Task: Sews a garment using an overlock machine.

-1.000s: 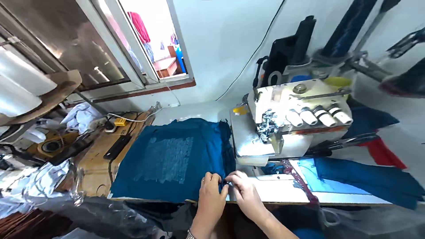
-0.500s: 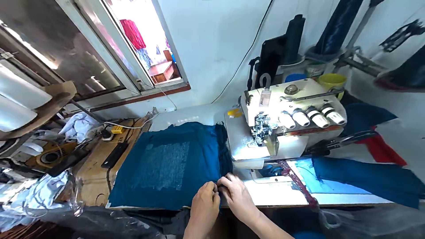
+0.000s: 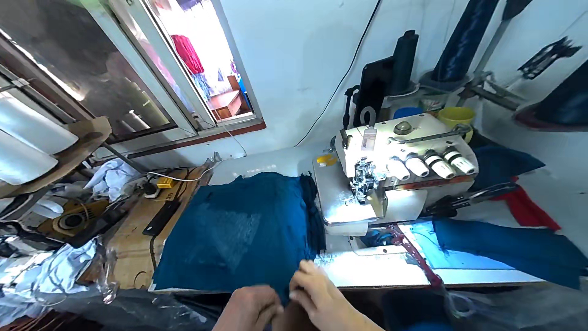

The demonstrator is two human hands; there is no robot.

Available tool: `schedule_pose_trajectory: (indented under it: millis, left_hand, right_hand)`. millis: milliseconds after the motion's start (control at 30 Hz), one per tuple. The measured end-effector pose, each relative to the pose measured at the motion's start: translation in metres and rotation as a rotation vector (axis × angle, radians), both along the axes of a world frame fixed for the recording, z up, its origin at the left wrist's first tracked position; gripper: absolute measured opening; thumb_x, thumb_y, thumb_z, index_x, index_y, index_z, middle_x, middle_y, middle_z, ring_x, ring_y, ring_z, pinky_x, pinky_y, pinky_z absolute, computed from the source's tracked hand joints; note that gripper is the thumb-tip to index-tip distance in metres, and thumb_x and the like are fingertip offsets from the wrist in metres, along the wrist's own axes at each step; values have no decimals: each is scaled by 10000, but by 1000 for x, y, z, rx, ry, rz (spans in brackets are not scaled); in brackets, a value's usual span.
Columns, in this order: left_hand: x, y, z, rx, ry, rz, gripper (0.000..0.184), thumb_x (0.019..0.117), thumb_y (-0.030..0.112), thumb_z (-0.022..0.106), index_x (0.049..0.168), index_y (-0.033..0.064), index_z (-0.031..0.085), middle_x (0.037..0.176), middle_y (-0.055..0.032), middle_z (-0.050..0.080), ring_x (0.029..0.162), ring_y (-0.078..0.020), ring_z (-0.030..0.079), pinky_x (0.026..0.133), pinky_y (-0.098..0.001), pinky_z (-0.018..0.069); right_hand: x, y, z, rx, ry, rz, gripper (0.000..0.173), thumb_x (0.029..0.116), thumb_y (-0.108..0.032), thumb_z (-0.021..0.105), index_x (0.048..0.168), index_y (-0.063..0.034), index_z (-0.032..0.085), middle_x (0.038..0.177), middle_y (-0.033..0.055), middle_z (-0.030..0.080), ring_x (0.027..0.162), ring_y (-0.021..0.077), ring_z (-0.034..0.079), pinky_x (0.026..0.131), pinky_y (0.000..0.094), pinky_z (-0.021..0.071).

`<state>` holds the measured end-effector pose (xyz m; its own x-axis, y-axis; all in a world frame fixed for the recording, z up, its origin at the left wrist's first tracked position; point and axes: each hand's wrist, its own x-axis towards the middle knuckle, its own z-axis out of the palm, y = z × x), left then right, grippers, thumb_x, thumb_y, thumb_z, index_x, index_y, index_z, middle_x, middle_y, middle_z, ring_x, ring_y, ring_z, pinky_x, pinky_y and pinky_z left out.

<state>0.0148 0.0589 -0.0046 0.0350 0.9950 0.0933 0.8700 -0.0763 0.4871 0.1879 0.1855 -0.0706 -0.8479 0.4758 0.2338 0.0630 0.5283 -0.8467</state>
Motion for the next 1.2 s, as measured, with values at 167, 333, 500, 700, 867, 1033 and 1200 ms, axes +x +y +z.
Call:
schedule_pose_trajectory:
  millis: [167,333,500,700,867,1033,1200]
  left_hand:
    - [-29,4,-6,-230,-152,-82,302,999,313,638,1043,41,760,907,-94,746,798,-192,714,785,-430,596]
    - [-40,80,-43,164,-58,174,255,971,105,583,1183,52,715,1179,-114,697,1117,-238,660,994,-418,536]
    - [-36,113,-57,84,169,211,289,967,161,592,1213,76,717,1289,-160,651,1240,-366,583,1062,-514,462]
    - [-55,114,-62,358,34,235,210,1010,97,538,1025,28,736,1089,-114,722,1062,-257,688,954,-420,556]
    - [-77,114,-32,553,-360,354,248,1046,113,416,1089,15,640,1208,-79,684,1110,-158,652,954,-364,542]
    - [-68,114,-22,619,-560,455,205,1067,146,406,1089,46,584,909,-14,578,825,-72,566,759,-266,492]
    - [-41,102,-20,743,-306,436,235,1073,164,397,1107,5,567,866,1,584,776,-2,570,727,-183,506]
  right_hand:
    - [-10,5,-1,43,-67,17,235,1008,-222,616,1083,-14,696,1051,181,649,998,337,640,894,479,536]
    - [-43,39,3,178,-213,-223,461,1043,-276,561,1410,2,573,1493,217,512,1395,357,487,1147,477,412]
    - [-58,55,23,12,-544,-419,750,1030,-384,590,1590,13,288,1608,277,320,1463,393,396,1160,480,398]
    - [-73,39,-9,387,-163,-653,399,852,-91,735,1222,33,651,1267,297,593,1208,478,578,1001,571,498]
    - [-73,43,-22,305,202,-605,97,835,-24,695,924,14,688,987,180,653,958,317,664,830,425,583]
    - [-78,48,14,-938,673,-286,124,1067,-64,442,980,-50,529,934,65,631,885,128,632,853,322,547]
    - [-45,54,28,-535,626,-331,142,1044,-92,482,940,-65,574,779,6,583,729,72,587,713,244,516]
